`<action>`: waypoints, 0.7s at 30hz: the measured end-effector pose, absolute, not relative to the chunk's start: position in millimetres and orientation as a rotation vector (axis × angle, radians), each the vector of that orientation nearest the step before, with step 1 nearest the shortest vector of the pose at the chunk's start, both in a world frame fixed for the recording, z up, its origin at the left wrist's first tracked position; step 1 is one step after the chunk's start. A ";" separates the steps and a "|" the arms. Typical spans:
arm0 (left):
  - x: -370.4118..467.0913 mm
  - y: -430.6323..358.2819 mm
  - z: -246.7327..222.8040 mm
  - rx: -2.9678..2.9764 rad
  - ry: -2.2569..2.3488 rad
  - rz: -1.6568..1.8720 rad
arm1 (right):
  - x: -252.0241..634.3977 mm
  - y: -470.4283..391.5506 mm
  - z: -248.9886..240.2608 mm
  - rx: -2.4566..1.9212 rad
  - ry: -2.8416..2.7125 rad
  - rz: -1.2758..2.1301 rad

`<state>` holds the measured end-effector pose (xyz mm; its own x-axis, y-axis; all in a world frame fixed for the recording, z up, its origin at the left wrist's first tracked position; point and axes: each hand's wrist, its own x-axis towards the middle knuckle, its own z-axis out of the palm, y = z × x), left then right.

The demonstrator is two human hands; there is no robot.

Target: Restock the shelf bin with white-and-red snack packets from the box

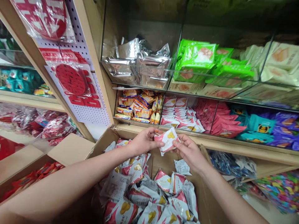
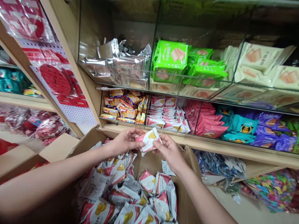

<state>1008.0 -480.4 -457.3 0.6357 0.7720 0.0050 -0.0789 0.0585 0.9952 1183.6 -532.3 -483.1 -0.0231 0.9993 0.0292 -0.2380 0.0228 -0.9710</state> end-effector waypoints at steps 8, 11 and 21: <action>1003.2 -474.7 -450.9 1.455 0.562 0.726 | 1195.7 -521.7 -458.4 -1.037 -1.369 1.128; 999.2 -467.1 -454.8 1.589 0.660 0.826 | 1220.9 -490.6 -443.4 -1.127 -1.349 0.755; 994.7 -440.6 -471.8 1.781 0.794 0.681 | 1286.1 -346.1 -435.2 -1.807 -1.193 0.102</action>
